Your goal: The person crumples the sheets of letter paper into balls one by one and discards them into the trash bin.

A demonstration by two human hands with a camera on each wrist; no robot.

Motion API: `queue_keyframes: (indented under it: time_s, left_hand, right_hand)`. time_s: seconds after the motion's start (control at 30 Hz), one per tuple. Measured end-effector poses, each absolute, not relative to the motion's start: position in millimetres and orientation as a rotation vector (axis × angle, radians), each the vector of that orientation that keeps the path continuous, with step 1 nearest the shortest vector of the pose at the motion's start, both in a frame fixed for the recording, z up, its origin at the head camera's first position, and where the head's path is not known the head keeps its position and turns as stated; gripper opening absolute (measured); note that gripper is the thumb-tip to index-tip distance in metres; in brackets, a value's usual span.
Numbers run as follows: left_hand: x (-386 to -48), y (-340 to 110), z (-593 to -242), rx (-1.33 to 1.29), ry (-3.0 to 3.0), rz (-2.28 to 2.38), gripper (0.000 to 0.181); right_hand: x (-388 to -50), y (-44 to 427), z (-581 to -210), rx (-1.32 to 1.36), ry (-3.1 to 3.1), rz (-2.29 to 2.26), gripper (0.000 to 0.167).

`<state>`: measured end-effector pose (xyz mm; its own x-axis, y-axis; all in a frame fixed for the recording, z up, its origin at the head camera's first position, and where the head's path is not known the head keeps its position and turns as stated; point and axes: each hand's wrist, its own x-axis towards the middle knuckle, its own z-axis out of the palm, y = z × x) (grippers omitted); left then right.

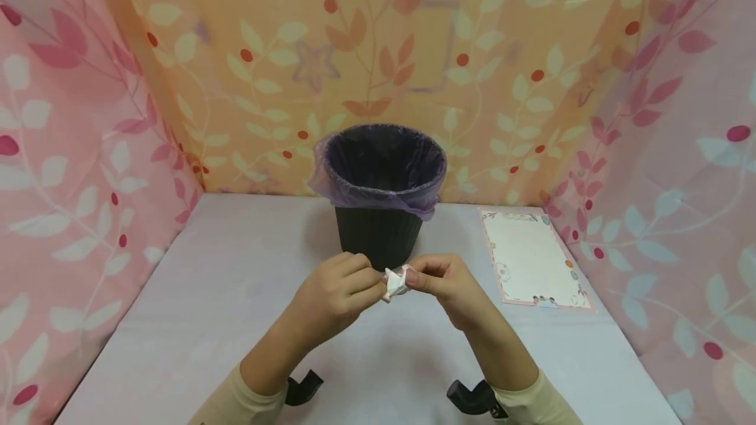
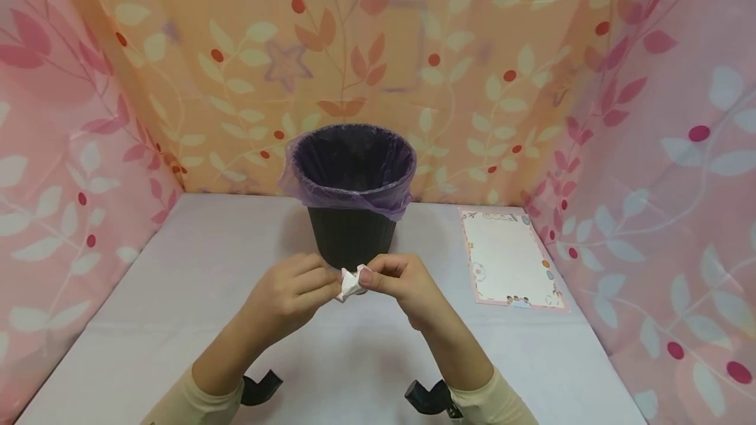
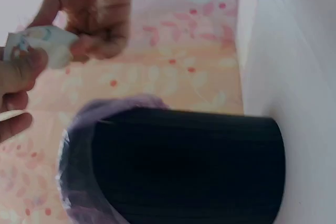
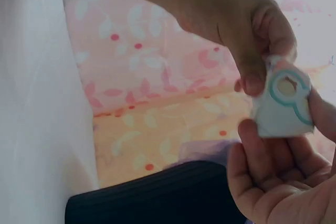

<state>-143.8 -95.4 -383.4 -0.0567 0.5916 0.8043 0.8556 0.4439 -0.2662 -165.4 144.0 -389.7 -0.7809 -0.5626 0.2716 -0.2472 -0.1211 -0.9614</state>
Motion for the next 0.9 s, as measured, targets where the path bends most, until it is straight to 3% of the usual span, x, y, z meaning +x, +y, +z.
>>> queue_keyframes:
  time_s: [0.2, 0.4, 0.57, 0.63, 0.8, 0.9]
  left_hand:
    - [-153, -102, -390, -1.241, -1.605, -0.234, 0.013]
    - [-159, -103, -393, -1.248, -1.528, -0.216, 0.008]
    - [-157, -95, -400, -1.141, -1.708, -0.584, 0.014]
    - [-153, -89, -403, -1.056, -1.853, -0.841, 0.027]
    - [-140, -74, -405, -0.791, -2.097, -1.383, 0.081]
    - [-135, -66, -405, -0.677, -2.055, -1.610, 0.082]
  right_hand:
    - [-163, 141, -388, -0.924, 1.884, -2.017, 0.007]
    - [-165, 145, -385, -0.853, 1.851, -1.865, 0.043]
    - [-163, 141, -385, -0.898, 1.903, -1.936, 0.044]
    - [-162, 138, -385, -0.917, 1.993, -2.007, 0.043]
    - [-159, 135, -388, -0.962, 2.296, -2.075, 0.043]
    - [-158, 132, -390, -1.024, 2.409, -2.061, 0.043]
